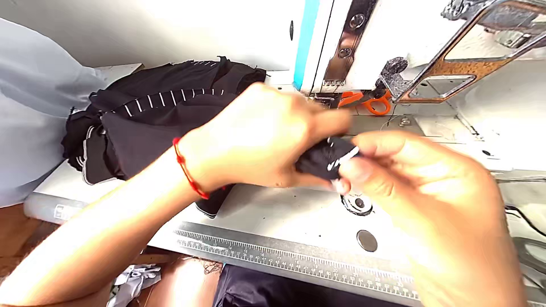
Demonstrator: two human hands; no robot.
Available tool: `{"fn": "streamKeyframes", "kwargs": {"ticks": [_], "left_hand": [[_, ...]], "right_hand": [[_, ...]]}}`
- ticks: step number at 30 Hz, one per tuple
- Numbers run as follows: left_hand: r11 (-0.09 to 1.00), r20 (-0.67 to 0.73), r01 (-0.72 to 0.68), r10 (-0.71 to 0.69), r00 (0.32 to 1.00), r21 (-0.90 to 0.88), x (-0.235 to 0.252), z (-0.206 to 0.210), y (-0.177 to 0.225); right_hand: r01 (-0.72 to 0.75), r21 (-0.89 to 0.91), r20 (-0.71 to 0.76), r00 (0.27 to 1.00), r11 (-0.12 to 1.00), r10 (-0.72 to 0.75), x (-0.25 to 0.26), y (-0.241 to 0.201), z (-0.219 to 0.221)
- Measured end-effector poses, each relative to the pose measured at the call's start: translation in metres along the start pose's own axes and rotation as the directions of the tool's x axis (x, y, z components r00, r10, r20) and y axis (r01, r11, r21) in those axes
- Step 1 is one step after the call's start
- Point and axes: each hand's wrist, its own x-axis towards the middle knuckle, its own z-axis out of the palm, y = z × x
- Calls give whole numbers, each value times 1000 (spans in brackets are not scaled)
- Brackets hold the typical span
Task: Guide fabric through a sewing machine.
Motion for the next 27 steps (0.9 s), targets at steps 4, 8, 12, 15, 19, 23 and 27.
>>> {"fn": "streamKeyframes", "kwargs": {"ticks": [4, 8, 12, 15, 19, 23, 27], "left_hand": [[978, 23, 6, -11, 1000, 207, -34, 21, 21], [950, -44, 41, -28, 999, 310, -48, 28, 40], [947, -72, 72, -52, 996, 313, -43, 29, 32], [944, -67, 100, -83, 994, 314, -38, 32, 21], [938, -64, 112, -97, 993, 329, -34, 38, 9], [938, -57, 99, -85, 995, 331, -35, 40, 8], [942, -67, 87, -69, 995, 326, -33, 43, 4]], "right_hand": [[94, -189, 63, 995, 977, -83, -53, 32, 8], [165, -346, 41, 986, 924, -161, -72, 42, 11], [186, -427, 5, 979, 885, -204, -58, 39, 9], [190, -481, -48, 969, 856, -242, -43, 46, 8], [190, -534, -67, 962, 824, -265, -32, 52, 6], [175, -558, -74, 963, 811, -258, -34, 51, 5], [161, -579, -77, 965, 800, -250, -33, 50, 3]]}}
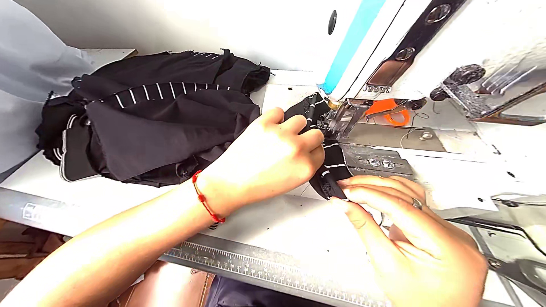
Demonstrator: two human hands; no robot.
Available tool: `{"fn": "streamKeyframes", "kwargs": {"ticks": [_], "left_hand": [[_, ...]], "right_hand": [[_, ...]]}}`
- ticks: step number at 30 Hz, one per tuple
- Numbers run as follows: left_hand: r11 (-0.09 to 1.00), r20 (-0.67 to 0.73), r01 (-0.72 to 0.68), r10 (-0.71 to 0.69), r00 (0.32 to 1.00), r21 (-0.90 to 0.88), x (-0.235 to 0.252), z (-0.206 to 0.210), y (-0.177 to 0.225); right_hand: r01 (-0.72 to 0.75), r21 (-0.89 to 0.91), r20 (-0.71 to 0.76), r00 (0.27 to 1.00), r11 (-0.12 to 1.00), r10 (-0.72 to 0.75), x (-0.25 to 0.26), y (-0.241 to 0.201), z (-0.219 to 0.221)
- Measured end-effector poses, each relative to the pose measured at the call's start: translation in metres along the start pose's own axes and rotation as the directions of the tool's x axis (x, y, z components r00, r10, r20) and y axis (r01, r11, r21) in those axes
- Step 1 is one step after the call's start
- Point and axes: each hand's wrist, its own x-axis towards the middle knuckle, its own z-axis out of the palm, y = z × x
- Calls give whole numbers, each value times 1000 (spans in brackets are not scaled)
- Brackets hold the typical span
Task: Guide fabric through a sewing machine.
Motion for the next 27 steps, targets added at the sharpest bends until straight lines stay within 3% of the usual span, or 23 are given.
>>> {"fn": "streamKeyframes", "kwargs": {"ticks": [13, 18, 21, 24, 26, 27], "left_hand": [[999, 0, 50, -50, 999, -22, 8, 16, -16], [997, 4, 81, -81, 997, -14, 8, 18, -13], [990, 57, 137, -135, 989, -23, 10, 17, -11], [960, 162, 279, -275, 948, -3, 19, 19, -14], [929, 148, 371, -369, 918, 13, 30, 34, -33], [898, 194, 439, -434, 880, 18, 37, 41, -44]], "right_hand": [[22, -168, 2, 1000, 986, -22, 16, 2, 6], [63, -362, 125, 992, 930, -19, 51, 13, -31], [34, -489, 210, 974, 871, 80, 88, 29, -42], [22, -557, 419, 870, 830, 258, 115, 37, -42], [59, -528, 525, 807, 847, 271, 127, 51, -39], [82, -499, 533, 814, 863, 230, 129, 61, -38]]}}
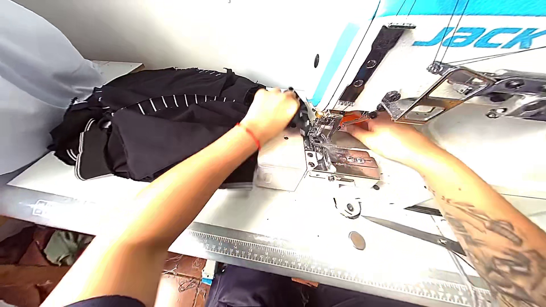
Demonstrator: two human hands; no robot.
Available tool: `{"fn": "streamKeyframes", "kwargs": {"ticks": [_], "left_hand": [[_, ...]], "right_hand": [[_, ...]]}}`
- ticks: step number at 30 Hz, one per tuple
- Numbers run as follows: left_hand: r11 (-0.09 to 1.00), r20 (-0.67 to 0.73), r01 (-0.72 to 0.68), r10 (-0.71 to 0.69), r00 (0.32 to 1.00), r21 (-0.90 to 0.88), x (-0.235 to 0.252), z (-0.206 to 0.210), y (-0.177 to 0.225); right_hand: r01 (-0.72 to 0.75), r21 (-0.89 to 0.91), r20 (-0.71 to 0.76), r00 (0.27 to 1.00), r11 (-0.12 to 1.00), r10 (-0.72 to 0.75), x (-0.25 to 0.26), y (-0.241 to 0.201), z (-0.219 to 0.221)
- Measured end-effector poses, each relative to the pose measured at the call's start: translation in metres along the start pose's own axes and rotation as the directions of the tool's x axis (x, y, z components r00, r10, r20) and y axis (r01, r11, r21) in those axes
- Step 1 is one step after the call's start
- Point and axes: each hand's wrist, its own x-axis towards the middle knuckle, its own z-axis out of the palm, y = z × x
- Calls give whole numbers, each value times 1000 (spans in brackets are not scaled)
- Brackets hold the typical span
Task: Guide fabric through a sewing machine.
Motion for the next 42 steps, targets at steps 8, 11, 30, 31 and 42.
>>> {"fn": "streamKeyframes", "kwargs": {"ticks": [8, 11, 30, 31, 42], "left_hand": [[993, 153, 58, -42, 987, -100, 40, 17, -25], [995, 144, 95, -91, 985, -23, 23, 8, -23], [57, 86, 182, -720, 689, -982, -226, -18, 117], [-108, 125, 67, -748, 651, -992, -223, -23, 120], [-437, 277, -212, -808, 520, -874, -199, -25, 165]], "right_hand": [[-111, 141, 125, 988, 984, 93, 23, -30, 0], [-138, 142, 102, 987, 980, 124, 13, -35, -3], [306, 472, -549, 836, 827, 3, -148, -137, 117], [310, 474, -552, 834, 824, 4, -151, -134, 118], [174, 367, -501, 864, 914, 37, -152, -134, 125]]}}
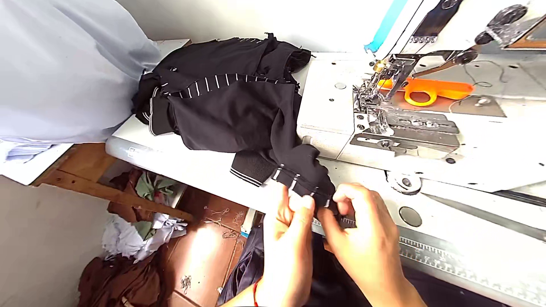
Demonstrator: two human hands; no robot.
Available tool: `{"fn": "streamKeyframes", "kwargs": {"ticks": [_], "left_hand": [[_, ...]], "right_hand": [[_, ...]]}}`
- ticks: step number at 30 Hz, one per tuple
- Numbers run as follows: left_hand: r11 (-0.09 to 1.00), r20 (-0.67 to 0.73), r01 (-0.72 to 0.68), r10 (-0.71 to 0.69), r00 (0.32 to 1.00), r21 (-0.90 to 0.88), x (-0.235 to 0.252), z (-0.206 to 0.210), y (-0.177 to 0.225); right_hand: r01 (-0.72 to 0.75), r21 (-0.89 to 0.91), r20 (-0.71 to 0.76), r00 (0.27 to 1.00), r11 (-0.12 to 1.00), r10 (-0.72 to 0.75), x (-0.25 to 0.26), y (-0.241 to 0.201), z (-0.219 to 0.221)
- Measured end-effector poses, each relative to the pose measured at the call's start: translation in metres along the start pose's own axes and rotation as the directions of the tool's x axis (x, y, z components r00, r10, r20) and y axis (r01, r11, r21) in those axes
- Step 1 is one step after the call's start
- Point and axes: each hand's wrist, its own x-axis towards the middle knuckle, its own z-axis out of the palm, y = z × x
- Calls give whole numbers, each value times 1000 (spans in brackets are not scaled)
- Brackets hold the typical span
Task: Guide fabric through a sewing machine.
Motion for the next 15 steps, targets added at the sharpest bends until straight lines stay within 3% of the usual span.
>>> {"fn": "streamKeyframes", "kwargs": {"ticks": [1, 4, 8, 9, 11, 13, 14, 15], "left_hand": [[1000, -8, -4, 4, 1000, -30, 0, -1, 1], [992, -208, -108, 94, 974, -59, 14, -3, 13], [996, -66, -7, 2, 998, -87, -2, 0, 9], [996, -99, -12, 2, 995, -92, -2, 0, 11], [990, -163, -138, 141, 977, 32, 4, -10, 19], [900, 76, -318, 310, 948, 298, 1, -31, 26], [791, 302, -426, 317, 899, 439, -2, -40, 32], [667, 520, -556, 285, 805, 496, -3, -46, 40]], "right_hand": [[3, -17, 12, 1000, 1000, -3, 2, 2, -2], [5, -111, 72, 997, 994, 3, 1, 10, -4], [40, 21, 74, 996, 999, -41, -1, -5, -9], [59, 57, 93, 994, 997, -64, -1, -8, -11], [74, 72, 172, 981, 995, -86, -7, -6, -13], [26, 45, 270, 962, 999, -37, -15, -3, -18], [-16, 39, 305, 952, 999, 3, -16, -2, -23], [-59, 41, 329, 943, 997, 43, -16, 0, -31]]}}
